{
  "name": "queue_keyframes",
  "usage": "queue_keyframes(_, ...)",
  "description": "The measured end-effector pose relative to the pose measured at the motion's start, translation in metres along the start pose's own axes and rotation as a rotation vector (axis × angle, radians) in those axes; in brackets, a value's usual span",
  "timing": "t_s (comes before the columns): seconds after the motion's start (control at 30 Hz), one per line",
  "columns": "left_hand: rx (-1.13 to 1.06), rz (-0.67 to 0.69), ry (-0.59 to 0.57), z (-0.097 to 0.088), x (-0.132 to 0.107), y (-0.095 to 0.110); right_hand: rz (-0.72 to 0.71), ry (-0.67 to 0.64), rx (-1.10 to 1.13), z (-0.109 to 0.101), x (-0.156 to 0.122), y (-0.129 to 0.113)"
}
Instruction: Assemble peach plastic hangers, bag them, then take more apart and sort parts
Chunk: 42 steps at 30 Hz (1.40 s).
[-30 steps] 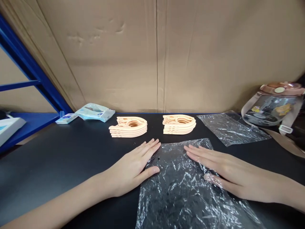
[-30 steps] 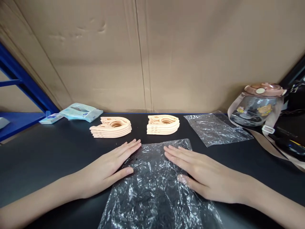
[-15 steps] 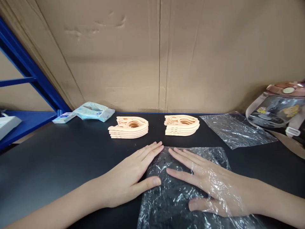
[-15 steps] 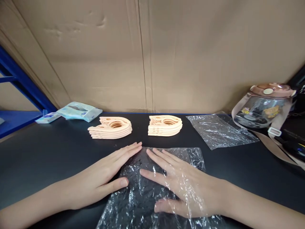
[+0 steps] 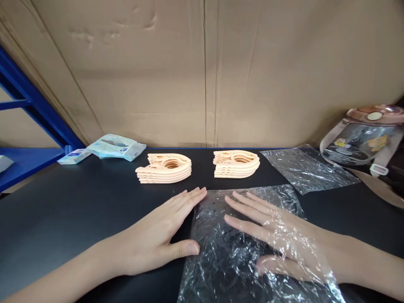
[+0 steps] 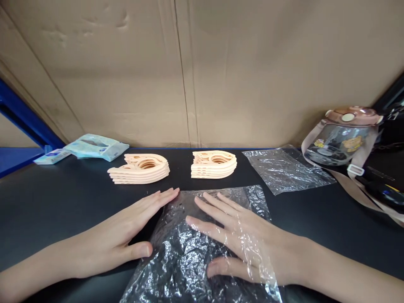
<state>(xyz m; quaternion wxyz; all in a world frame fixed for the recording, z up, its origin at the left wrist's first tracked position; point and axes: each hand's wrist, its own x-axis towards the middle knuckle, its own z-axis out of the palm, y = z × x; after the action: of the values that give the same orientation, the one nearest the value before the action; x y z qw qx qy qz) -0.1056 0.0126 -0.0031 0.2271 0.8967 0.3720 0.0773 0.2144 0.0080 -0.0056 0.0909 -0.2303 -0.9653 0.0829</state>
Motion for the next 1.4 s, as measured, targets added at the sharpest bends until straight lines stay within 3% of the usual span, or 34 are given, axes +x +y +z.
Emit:
queue_keyframes(0.17, 0.013, -0.019, 0.009, 0.002, 0.0, 0.0, 0.125, 0.055, 0.086, -0.019, -0.041, 0.008)
queue_keyframes(0.33, -0.002, -0.027, 0.019, 0.002, 0.001, 0.001, 0.482, 0.557, 0.039, -0.052, -0.06, 0.027)
queue_keyframes(0.4, -0.008, -0.032, 0.017, 0.002, 0.002, 0.0, 0.542, 0.605, -0.05, -0.064, -0.051, 0.036)
queue_keyframes(0.5, -0.005, -0.029, 0.017, 0.001, 0.002, 0.001, 0.476, 0.459, -0.1, -0.075, -0.019, 0.05)
queue_keyframes(0.63, 0.026, -0.02, 0.008, 0.001, 0.002, 0.002, 0.303, 0.258, -0.08, -0.072, 0.028, 0.071)
queue_keyframes(0.77, 0.052, -0.027, -0.004, 0.002, 0.001, 0.003, 0.333, 0.096, -0.036, -0.063, 0.058, 0.092)
queue_keyframes(0.93, 0.055, -0.026, -0.007, 0.0, 0.003, 0.004, 0.363, 0.089, 0.053, -0.058, 0.07, 0.105)
queue_keyframes(1.13, 0.089, -0.022, -0.004, 0.003, 0.002, 0.002, 0.368, 0.274, 0.102, -0.077, 0.048, 0.087)
queue_keyframes(1.27, 0.115, 0.001, 0.025, 0.005, 0.0, -0.001, 0.466, 0.183, 0.02, -0.095, 0.008, 0.06)
queue_keyframes(1.4, 0.14, 0.017, 0.042, 0.007, 0.001, -0.002, 0.487, 0.102, -0.208, -0.096, -0.041, 0.042)
